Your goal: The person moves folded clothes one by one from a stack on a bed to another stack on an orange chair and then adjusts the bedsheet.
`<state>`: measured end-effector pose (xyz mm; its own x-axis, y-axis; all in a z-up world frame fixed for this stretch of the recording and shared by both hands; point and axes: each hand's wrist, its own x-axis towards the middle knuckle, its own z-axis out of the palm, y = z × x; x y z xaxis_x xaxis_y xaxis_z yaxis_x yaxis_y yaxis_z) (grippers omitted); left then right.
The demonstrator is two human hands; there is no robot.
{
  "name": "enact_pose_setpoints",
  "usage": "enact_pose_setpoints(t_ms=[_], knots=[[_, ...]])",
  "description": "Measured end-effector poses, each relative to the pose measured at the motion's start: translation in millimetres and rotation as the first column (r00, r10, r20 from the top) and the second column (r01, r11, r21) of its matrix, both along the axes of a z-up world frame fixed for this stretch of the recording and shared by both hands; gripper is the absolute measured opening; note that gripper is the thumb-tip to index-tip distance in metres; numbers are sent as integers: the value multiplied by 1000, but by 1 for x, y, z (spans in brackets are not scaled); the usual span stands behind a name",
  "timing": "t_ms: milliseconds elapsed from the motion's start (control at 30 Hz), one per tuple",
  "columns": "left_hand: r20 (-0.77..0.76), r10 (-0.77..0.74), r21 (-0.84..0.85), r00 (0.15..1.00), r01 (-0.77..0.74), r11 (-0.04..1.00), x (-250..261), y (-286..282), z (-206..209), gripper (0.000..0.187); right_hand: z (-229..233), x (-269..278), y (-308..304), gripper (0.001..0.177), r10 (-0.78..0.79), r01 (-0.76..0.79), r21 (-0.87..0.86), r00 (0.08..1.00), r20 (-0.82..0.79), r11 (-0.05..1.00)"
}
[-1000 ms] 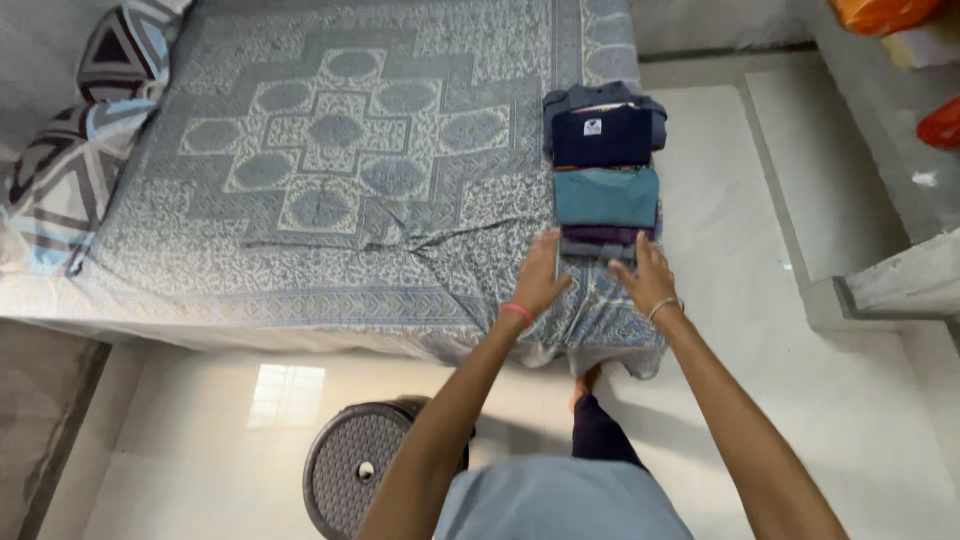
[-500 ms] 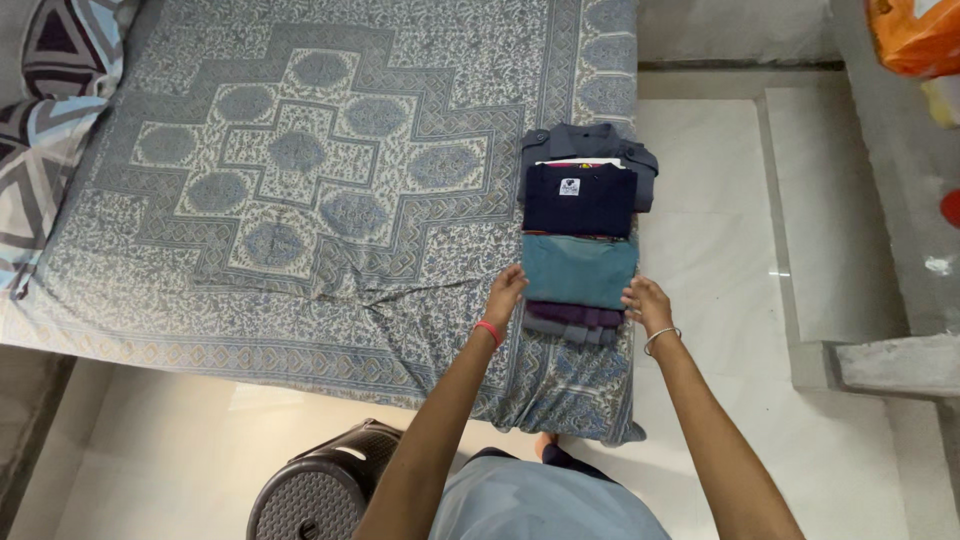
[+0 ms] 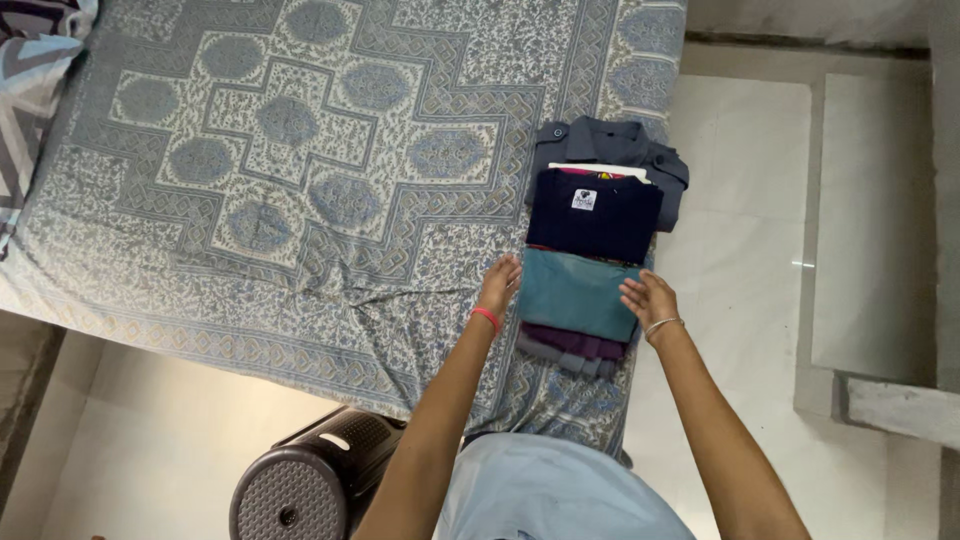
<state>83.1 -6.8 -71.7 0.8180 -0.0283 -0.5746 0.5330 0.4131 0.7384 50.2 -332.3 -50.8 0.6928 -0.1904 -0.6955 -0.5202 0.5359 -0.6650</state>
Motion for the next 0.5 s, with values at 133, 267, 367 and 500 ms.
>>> enact_pose_setpoints(t_ms=[133, 267, 367, 500], knots=[[-51, 70, -35, 996, -72, 997, 32, -15, -17, 47, -17, 28, -12, 44, -80, 82, 77, 996, -29, 994], [-26, 96, -16, 995, -96, 995, 49, -31, -41, 22, -41, 39, -18, 44, -130, 140, 84, 985, -109, 987], [-35, 132, -94, 991, -134, 986, 60, -40, -56, 16, -58, 45, -21, 45, -178, 204, 137, 967, -180, 969], [-262, 280, -62, 924, -305, 950, 72, -47, -71, 29, -77, 53, -22, 49, -205, 244, 123, 942, -265, 962]])
